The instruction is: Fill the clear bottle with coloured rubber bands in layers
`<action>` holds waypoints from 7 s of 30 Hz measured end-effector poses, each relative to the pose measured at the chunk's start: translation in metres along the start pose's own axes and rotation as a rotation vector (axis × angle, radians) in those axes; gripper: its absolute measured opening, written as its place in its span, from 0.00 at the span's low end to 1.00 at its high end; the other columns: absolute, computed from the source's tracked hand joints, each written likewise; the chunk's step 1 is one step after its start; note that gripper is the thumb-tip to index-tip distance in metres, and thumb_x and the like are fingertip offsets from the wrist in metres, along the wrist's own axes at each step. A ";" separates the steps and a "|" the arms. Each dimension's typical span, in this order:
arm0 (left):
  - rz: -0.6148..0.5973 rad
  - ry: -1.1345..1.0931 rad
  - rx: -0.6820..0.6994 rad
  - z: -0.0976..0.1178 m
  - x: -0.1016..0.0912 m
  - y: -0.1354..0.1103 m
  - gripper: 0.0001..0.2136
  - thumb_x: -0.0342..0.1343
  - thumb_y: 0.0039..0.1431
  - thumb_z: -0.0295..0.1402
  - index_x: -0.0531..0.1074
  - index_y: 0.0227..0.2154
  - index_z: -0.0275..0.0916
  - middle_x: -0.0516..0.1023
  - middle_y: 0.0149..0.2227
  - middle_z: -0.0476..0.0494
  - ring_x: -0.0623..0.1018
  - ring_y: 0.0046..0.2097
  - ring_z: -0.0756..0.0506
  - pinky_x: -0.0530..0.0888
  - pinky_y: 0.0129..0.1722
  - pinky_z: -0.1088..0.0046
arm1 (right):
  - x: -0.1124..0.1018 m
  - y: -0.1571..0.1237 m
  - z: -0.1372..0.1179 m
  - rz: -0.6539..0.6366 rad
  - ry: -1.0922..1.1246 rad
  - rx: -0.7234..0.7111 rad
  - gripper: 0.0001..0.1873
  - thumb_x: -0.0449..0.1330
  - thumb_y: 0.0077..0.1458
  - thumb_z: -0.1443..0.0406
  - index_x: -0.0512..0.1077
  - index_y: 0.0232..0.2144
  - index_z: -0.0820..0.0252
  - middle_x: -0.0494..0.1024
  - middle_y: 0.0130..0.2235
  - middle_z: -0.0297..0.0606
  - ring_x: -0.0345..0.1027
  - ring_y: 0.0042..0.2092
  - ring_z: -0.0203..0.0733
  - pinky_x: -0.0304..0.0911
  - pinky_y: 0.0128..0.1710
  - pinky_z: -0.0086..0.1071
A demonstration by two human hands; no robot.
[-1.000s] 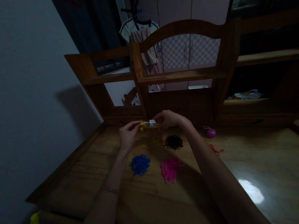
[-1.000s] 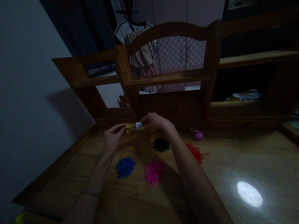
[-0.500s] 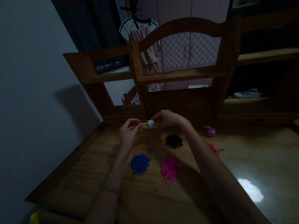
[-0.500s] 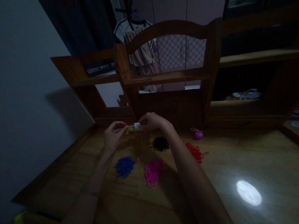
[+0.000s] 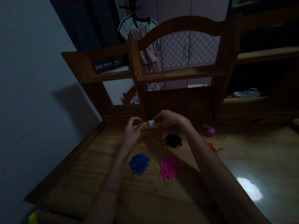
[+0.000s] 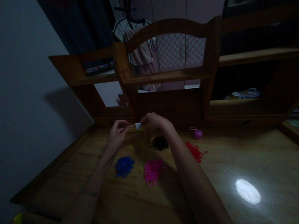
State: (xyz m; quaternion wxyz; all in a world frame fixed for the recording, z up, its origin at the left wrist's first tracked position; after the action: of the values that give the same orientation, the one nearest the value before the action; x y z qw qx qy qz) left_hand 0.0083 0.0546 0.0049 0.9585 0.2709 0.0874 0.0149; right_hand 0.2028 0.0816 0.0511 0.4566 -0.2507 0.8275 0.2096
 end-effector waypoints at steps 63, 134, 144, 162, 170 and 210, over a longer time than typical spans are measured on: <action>-0.578 0.431 -0.030 0.004 -0.013 -0.013 0.12 0.64 0.46 0.44 0.79 0.27 0.40 0.78 0.32 0.42 0.77 0.33 0.45 0.72 0.32 0.71 | -0.014 -0.004 0.026 0.104 0.089 0.108 0.27 0.71 0.39 0.62 0.70 0.43 0.60 0.78 0.41 0.38 0.72 0.40 0.40 0.63 0.34 0.27; 0.006 0.113 -0.032 0.015 -0.018 0.000 0.13 0.65 0.48 0.40 0.79 0.33 0.37 0.81 0.36 0.42 0.79 0.40 0.44 0.74 0.46 0.68 | -0.002 0.000 -0.007 -0.033 -0.058 -0.019 0.27 0.68 0.37 0.70 0.75 0.45 0.57 0.80 0.41 0.35 0.72 0.40 0.38 0.62 0.35 0.24; 0.043 0.191 0.088 0.024 -0.014 -0.004 0.08 0.63 0.50 0.37 0.79 0.29 0.38 0.80 0.37 0.42 0.78 0.41 0.44 0.74 0.45 0.67 | -0.001 0.000 -0.005 -0.071 -0.031 0.007 0.26 0.68 0.37 0.70 0.75 0.44 0.57 0.80 0.40 0.36 0.72 0.40 0.40 0.62 0.35 0.26; -0.638 0.440 -0.137 -0.006 -0.017 -0.015 0.17 0.65 0.44 0.36 0.75 0.40 0.40 0.76 0.35 0.44 0.75 0.36 0.45 0.71 0.35 0.71 | -0.026 -0.012 0.020 0.043 0.002 0.081 0.28 0.71 0.37 0.65 0.75 0.45 0.57 0.80 0.42 0.36 0.73 0.42 0.41 0.64 0.39 0.27; -0.628 0.464 -0.122 -0.029 -0.012 -0.021 0.22 0.66 0.42 0.35 0.74 0.44 0.41 0.72 0.39 0.44 0.72 0.38 0.46 0.70 0.36 0.72 | -0.022 -0.010 0.019 0.025 0.020 0.043 0.29 0.71 0.36 0.65 0.75 0.46 0.58 0.80 0.42 0.38 0.73 0.42 0.42 0.65 0.42 0.30; -0.792 0.739 -0.043 -0.022 0.007 -0.033 0.05 0.54 0.56 0.33 0.73 0.29 0.39 0.69 0.35 0.44 0.68 0.42 0.44 0.66 0.43 0.70 | -0.021 -0.008 0.012 0.016 -0.018 0.051 0.29 0.70 0.37 0.64 0.75 0.46 0.61 0.79 0.41 0.40 0.72 0.42 0.43 0.65 0.41 0.31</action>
State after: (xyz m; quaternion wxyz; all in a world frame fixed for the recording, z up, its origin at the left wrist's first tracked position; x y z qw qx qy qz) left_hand 0.0110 0.0390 -0.0320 0.8014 0.1744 0.5139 -0.2516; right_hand 0.2252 0.0866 0.0619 0.4686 -0.2303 0.8304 0.1945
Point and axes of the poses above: each hand's wrist, its own y-axis towards the middle knuckle, its own x-axis out of the palm, z = x × y, the point moved 4 cm from there along y, towards the middle knuckle
